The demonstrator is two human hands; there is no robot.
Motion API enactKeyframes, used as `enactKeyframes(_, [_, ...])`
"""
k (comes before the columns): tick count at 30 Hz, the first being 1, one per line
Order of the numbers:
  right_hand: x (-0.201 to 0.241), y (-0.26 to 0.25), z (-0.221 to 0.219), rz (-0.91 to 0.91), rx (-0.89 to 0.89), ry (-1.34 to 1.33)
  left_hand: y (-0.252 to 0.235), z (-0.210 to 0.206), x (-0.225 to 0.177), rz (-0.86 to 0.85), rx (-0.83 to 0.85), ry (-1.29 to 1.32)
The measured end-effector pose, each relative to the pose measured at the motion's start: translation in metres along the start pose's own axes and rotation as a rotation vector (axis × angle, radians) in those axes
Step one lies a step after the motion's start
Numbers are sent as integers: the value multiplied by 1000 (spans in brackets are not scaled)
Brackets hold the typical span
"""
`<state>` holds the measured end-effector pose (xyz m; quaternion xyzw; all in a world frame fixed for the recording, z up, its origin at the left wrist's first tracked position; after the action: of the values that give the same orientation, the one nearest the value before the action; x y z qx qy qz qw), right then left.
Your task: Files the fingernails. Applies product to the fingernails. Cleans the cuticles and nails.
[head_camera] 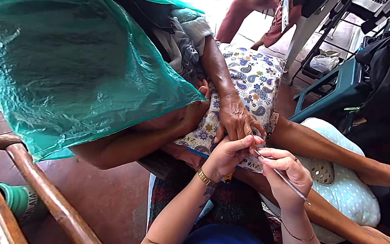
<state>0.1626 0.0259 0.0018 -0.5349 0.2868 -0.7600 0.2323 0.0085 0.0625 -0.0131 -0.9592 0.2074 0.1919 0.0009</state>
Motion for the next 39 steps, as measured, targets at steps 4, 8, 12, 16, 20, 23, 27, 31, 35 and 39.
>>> enactKeyframes(4, [-3,1,-1,-15,-2,-46,0,1,-1,3,18,6])
enactKeyframes(8, [-6,1,-2,-89,-26,-143,0,1,-1,9,21,-1])
enactKeyframes(12, [-5,1,-3,-43,-19,-81,-1,0,-1,10,19,-1])
enactKeyframes(16, [-5,1,-2,-108,-27,-143,-2,1,0,10,33,-5])
enactKeyframes(20, [-5,-1,-1,-55,15,-90,-1,1,-1,9,22,-4])
enactKeyframes(23, [-3,-1,-1,-69,8,-79,-1,1,-1,17,32,0])
enactKeyframes(27, [1,-2,3,-22,40,3,-1,0,-2,13,26,-14])
enactKeyframes(31, [5,-2,0,-7,19,69,-1,-1,-1,13,4,-18])
enactKeyframes(35, [7,-2,2,-19,28,75,0,-2,-2,6,6,-18])
enactKeyframes(39, [5,-2,0,-48,18,55,-1,0,-1,14,13,-20])
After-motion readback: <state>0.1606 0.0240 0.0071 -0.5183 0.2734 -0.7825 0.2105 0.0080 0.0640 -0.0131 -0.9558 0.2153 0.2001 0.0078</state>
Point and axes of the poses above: each hand's wrist, its own y-axis away from the middle knuckle, its own z-axis out of the back of the hand, x = y × z, the point moved 2 cm from there along -y, towards the middle knuckle, and after that the axes turned 12 degrees about y, right-handed, at the moved point
